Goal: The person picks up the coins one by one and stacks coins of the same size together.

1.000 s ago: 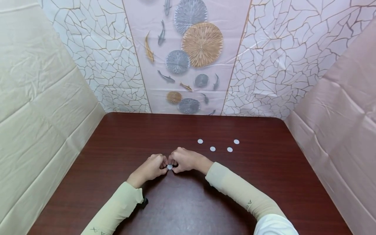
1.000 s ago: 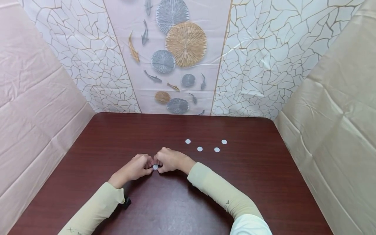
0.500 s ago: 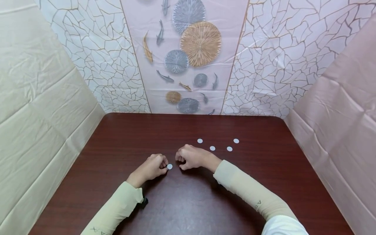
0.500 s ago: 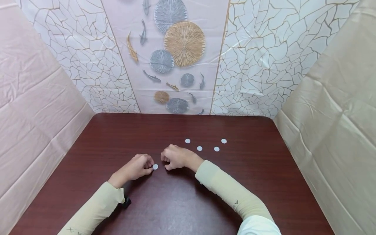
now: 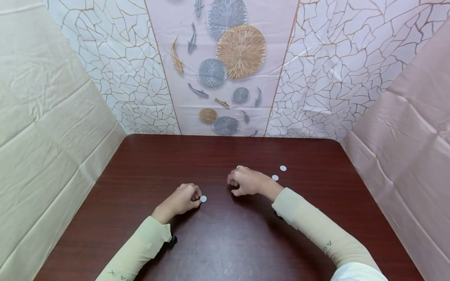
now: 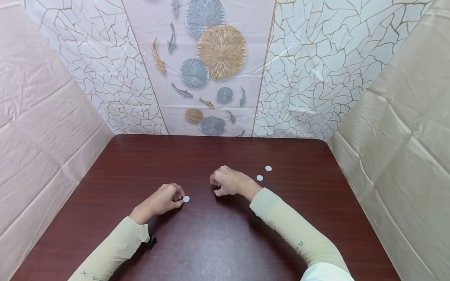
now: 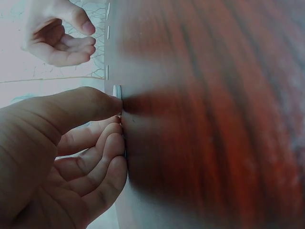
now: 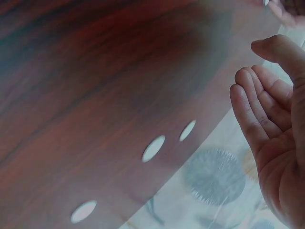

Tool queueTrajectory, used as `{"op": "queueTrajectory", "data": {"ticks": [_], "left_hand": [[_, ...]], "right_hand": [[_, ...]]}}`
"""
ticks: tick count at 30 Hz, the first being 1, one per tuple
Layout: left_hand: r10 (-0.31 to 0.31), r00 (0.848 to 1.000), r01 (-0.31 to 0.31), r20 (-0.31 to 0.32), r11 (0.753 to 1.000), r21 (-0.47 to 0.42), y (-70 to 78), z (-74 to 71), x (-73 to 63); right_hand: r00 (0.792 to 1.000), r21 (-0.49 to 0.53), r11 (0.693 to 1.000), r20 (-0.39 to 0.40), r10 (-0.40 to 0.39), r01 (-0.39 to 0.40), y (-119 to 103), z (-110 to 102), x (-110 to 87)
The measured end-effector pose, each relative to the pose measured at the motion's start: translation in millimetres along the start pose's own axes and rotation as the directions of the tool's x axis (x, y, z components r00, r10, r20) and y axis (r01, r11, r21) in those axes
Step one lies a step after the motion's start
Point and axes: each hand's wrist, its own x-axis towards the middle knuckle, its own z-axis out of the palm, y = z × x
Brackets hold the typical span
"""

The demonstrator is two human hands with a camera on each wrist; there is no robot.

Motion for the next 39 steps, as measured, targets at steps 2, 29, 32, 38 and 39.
{"op": "queueTrajectory", "data": {"ticks": [2, 29, 32, 38, 39], "left_hand": [[0.003, 1.000, -0.003, 0.000, 1.000, 0.001, -0.3, 0.1, 0.2], [0.005, 1.000, -0.005, 0.011, 1.000, -0.011, -2.9, 0.0, 1.0], [-0.003, 1.000, 0.003, 0.010, 1.000, -0.012, -2.7, -0.3, 0.9], [-0.012, 1.000, 0.012, 0.017, 1.000, -0.019, -2.2, -0.7, 0.3], [-0.013, 1.000, 0.013, 0.017, 1.000, -0.019, -2.2, -0.7, 0.2]], "right_hand": [[1.000, 0.000, 1.000, 0.004, 0.018, -0.018, 5.7, -3.5, -4.4], [0.988, -0.012, 0.989, -0.037, 0.147, -0.148, 69.7, -18.7, -38.2], [0.988, -0.016, 0.989, -0.051, 0.143, -0.144, 73.7, -16.7, -37.7], [0.986, -0.016, 0.987, -0.048, 0.161, -0.162, 80.4, -13.3, -36.0], [0.985, -0.010, 0.986, -0.044, 0.164, -0.165, 81.2, -13.3, -35.5]]}}
